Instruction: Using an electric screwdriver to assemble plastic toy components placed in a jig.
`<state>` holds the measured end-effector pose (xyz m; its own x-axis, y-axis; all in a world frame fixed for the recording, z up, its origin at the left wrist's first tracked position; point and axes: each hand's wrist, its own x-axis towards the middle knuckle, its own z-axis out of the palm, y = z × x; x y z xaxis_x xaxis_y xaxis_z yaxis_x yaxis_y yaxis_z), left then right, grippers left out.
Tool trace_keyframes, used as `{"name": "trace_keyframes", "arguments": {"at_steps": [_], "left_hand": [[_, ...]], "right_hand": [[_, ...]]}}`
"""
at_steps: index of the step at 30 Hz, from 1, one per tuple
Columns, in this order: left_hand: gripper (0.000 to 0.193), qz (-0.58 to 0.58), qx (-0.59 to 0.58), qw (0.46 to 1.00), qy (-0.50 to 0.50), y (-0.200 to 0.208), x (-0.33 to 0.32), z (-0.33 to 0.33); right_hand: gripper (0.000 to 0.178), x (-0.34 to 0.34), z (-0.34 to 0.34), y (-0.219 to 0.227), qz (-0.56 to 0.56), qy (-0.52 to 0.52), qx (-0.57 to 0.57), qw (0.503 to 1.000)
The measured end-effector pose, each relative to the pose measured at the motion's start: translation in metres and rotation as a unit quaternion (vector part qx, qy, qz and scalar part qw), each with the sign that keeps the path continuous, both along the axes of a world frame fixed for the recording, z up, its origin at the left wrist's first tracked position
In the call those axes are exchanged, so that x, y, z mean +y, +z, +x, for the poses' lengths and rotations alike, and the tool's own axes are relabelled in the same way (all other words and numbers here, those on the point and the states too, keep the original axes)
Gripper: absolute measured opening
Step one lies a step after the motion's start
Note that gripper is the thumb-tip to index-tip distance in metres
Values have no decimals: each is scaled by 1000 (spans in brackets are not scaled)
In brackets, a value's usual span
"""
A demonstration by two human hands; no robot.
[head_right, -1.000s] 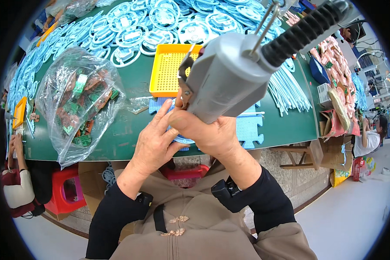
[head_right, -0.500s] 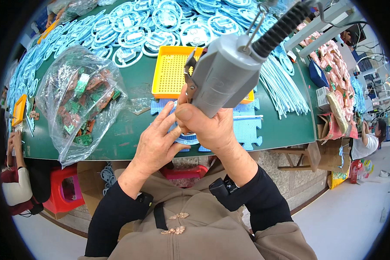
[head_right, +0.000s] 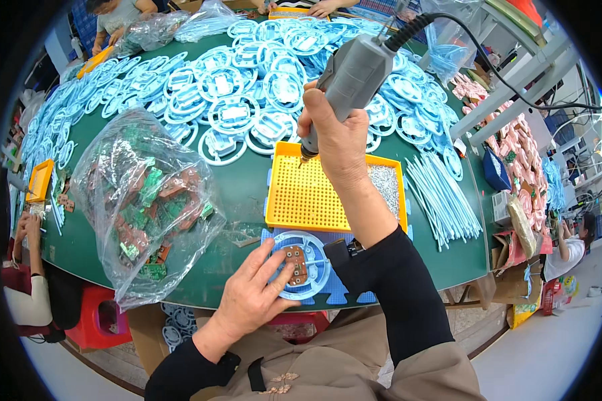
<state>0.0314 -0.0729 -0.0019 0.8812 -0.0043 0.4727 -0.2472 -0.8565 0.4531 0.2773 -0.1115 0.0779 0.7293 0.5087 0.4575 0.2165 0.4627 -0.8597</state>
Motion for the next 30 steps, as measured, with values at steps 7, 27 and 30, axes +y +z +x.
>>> {"name": "trace_keyframes", "arguments": {"at_steps": [7, 27, 30], "left_hand": [[64, -33, 23, 999, -15, -5, 7, 3], [63, -45, 27, 998, -20, -4, 7, 4], [63, -36, 16, 999, -23, -4, 5, 1]], "right_hand": [[53, 21, 20, -17, -10, -21, -13, 1000], [44, 29, 26, -28, -8, -11, 13, 1000], [43, 24, 19, -13, 16, -17, 14, 1000]]}}
